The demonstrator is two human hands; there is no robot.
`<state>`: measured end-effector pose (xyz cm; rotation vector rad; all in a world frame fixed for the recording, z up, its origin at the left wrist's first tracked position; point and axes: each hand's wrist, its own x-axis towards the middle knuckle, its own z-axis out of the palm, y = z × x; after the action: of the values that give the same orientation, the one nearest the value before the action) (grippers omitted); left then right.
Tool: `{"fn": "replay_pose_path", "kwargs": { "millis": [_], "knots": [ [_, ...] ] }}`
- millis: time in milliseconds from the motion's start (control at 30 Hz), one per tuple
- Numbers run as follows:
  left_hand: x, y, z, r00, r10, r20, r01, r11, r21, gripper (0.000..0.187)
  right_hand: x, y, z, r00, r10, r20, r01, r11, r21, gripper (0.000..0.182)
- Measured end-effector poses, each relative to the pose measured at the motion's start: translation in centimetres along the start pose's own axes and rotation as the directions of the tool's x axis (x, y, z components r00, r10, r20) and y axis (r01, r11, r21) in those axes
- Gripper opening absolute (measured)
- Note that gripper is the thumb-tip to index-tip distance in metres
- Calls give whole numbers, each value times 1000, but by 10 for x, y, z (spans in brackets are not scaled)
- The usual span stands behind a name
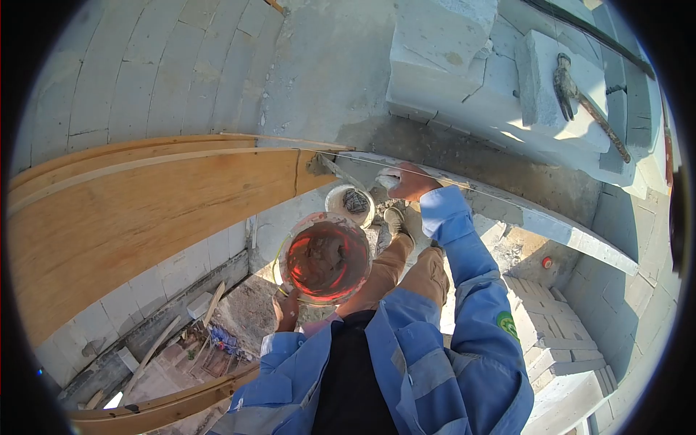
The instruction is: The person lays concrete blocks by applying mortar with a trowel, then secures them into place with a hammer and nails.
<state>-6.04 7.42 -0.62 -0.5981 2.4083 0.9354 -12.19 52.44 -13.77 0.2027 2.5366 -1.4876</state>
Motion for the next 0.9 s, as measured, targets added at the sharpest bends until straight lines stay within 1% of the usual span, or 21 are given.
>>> {"fn": "replay_pose_path", "kwargs": {
  "millis": [67,100,133,167,200,233,267,300,333,367,400,433,467,533,600,667,733,767,800,867,900],
  "knots": [
    [2,-3,1,1000,12,4,-12,1000,7,22,-13,-36,-13,981,83,175,-115,976,183,55],
    [5,-3,3,999,32,18,-32,999,11,22,-19,-38,-1,987,89,137,-107,986,128,51],
    [7,-4,5,998,53,32,-53,998,14,23,-28,-41,14,987,87,132,-103,987,125,51],
    [8,-3,7,998,16,55,-13,998,-67,24,-40,-41,34,997,72,-10,-71,995,73,51],
    [11,-12,7,998,19,55,-16,998,-69,24,-50,-45,52,988,49,-149,-47,999,19,51],
    [18,-29,8,994,102,26,-103,994,42,24,-53,-53,66,987,49,-152,-47,999,17,51],
    [21,-39,9,982,187,8,-186,970,154,25,-55,-64,80,981,89,-173,-74,993,94,52],
    [15,-28,10,982,187,13,-187,970,154,25,-58,-76,96,973,133,-191,-100,980,173,54],
    [8,-5,14,995,100,5,-100,994,33,25,-59,-86,118,926,73,-370,-4,983,183,49],
    [4,9,17,1000,12,7,-11,996,-88,26,-65,-112,119,923,170,-344,-89,967,238,48],
    [6,4,18,1000,17,11,-16,996,-90,26,-61,-124,135,837,10,-546,72,989,129,44],
    [13,-6,21,1000,-2,1,2,995,-96,25,-55,-144,132,841,9,-541,121,972,203,36],
    [15,-12,22,1000,-23,-9,22,995,-101,24,-56,-169,132,838,48,-544,22,992,121,33],
    [11,-2,23,1000,10,22,-8,994,-106,21,-66,-220,82,952,32,-306,-7,996,83,38],
    [12,-1,25,997,50,52,-44,993,-114,18,-67,-226,94,953,-1,-302,20,998,59,40],
    [17,-9,29,997,58,56,-44,975,-216,13,-79,-223,112,956,-34,-291,45,998,32,43],
    [14,-2,30,996,60,58,-48,980,-191,11,-91,-216,131,866,95,-491,-22,988,152,43],
    [13,4,30,997,60,55,-50,985,-163,9,-100,-217,109,935,277,-220,-155,880,450,47],
    [11,7,30,997,59,52,-50,985,-168,9,-104,-206,106,937,272,-219,-152,882,446,47],
    [5,12,31,997,5,81,15,969,-247,11,-104,-173,118,943,195,-269,-60,897,438,56],
    [-1,14,30,997,-4,73,23,967,-252,11,-93,-142,148,879,151,-452,41,921,387,50]
  ]
}}
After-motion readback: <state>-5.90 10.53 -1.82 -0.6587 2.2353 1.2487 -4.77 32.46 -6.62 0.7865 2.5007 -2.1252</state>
